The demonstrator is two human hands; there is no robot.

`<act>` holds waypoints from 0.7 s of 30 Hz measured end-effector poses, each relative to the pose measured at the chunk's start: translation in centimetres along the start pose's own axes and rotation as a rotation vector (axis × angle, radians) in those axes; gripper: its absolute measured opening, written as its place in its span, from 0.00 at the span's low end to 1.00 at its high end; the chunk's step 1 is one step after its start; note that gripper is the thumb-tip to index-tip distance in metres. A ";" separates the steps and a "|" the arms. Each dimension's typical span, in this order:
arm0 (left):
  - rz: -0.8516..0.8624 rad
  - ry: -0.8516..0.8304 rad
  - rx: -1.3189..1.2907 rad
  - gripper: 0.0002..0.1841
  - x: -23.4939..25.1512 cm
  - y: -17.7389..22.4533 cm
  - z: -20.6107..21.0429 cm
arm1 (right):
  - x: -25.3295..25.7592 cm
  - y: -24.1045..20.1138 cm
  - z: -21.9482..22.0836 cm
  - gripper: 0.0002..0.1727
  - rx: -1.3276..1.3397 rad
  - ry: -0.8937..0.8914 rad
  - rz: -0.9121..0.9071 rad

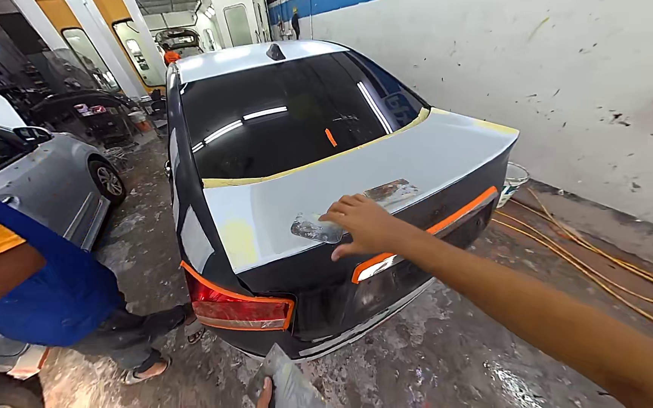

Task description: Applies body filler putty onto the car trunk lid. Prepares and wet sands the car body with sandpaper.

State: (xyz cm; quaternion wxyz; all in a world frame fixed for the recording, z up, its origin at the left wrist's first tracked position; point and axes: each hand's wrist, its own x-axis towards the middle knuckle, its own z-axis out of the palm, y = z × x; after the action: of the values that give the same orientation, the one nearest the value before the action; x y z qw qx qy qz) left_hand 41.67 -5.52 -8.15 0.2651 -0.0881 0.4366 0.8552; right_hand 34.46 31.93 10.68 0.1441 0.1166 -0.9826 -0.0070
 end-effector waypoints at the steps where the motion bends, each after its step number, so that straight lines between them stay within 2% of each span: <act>1: 0.005 0.001 -0.009 0.17 0.0 0.3 0.7 | 0.1 -0.7 0.5 0.41 -0.022 -0.004 -0.039; 4: 0.007 0.057 -0.030 0.19 -1.1 1.9 3.3 | 0.5 -0.9 1.4 0.22 0.010 0.066 -0.112; 6: 0.022 0.086 -0.043 0.19 -1.7 2.8 4.7 | 0.8 -0.7 0.5 0.16 0.083 0.090 -0.056; 7: 0.037 0.083 -0.050 0.19 -1.9 3.1 5.0 | 1.0 -0.8 -0.2 0.17 0.111 0.090 0.032; 9: 0.069 0.068 -0.060 0.17 -2.0 3.4 5.2 | 1.6 -1.2 -1.2 0.23 0.143 0.142 0.268; 11: 0.093 0.074 -0.073 0.16 -2.1 3.5 5.1 | 1.8 -0.8 -1.4 0.22 0.252 0.322 0.457; 14: 0.134 0.083 -0.089 0.19 -2.9 3.7 5.0 | 0.5 -0.2 -1.9 0.19 0.698 0.566 0.621; 16: 0.164 0.101 -0.078 0.20 -4.0 3.8 4.8 | -1.9 -2.2 -3.1 0.24 1.080 0.619 0.579; 17: 0.168 0.106 -0.080 0.21 -4.6 3.7 4.5 | -3.5 -3.6 -3.6 0.31 1.182 0.609 0.515; 19: 0.176 0.143 -0.063 0.22 -5.5 3.6 4.4 | -7.1 -6.5 -3.8 0.43 1.193 0.617 0.406; 20: 0.184 0.156 -0.048 0.22 -5.9 3.5 4.5 | -8.8 -8.0 -3.5 0.39 1.148 0.656 0.376; 21: 0.192 0.170 -0.030 0.21 -6.2 3.5 4.5 | -10.5 -9.6 -2.9 0.30 1.076 0.705 0.370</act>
State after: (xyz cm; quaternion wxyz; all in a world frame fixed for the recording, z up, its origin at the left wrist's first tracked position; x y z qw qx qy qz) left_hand 45.42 -5.93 -0.60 0.1425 -0.1219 0.4512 0.8725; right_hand 47.29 25.10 10.05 0.3772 -0.0027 -0.7470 0.5475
